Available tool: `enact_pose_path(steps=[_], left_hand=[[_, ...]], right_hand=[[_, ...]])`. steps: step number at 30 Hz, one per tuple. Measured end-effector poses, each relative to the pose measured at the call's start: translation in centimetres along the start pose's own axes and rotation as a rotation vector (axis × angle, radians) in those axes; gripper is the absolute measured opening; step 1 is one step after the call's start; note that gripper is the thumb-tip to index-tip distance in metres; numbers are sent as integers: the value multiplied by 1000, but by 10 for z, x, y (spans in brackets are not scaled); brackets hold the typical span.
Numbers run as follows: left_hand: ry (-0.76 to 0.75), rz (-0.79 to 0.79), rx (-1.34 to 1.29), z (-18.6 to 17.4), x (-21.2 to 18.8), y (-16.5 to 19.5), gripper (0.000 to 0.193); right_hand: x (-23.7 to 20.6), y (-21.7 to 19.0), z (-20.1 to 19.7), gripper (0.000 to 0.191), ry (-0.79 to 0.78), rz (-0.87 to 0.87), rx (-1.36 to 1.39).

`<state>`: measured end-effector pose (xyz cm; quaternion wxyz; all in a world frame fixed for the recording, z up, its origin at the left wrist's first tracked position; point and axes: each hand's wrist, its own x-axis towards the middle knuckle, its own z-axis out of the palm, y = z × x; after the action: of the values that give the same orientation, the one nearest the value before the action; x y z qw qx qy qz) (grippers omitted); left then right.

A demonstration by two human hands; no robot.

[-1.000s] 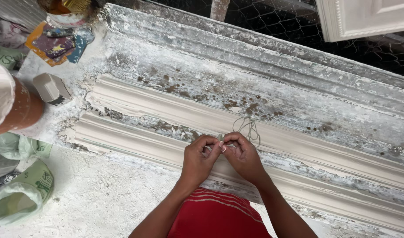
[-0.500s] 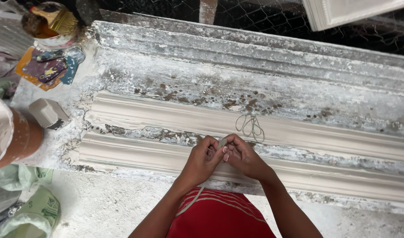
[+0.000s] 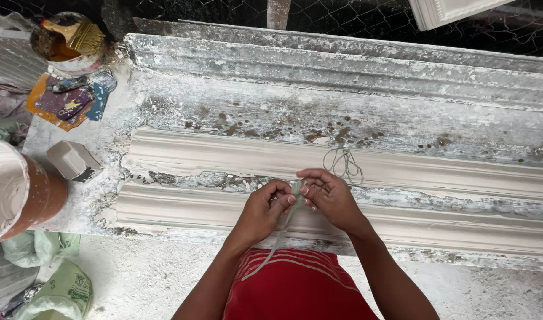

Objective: The person stands at a workbench and ties thin flat strips into small loops, one at a time, pinching and threading each strip with both hands and placing each finished loop on the bench beside the others. The finished loops accumulate in a row on the work surface.

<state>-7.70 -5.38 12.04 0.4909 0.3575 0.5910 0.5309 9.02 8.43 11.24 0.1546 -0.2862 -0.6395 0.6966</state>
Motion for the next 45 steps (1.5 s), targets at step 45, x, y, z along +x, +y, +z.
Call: enact_pose_path(steps=[45], left_hand=[[392,317,439,24,6,4,18]], right_hand=[[8,4,31,16,260,-81,-504]])
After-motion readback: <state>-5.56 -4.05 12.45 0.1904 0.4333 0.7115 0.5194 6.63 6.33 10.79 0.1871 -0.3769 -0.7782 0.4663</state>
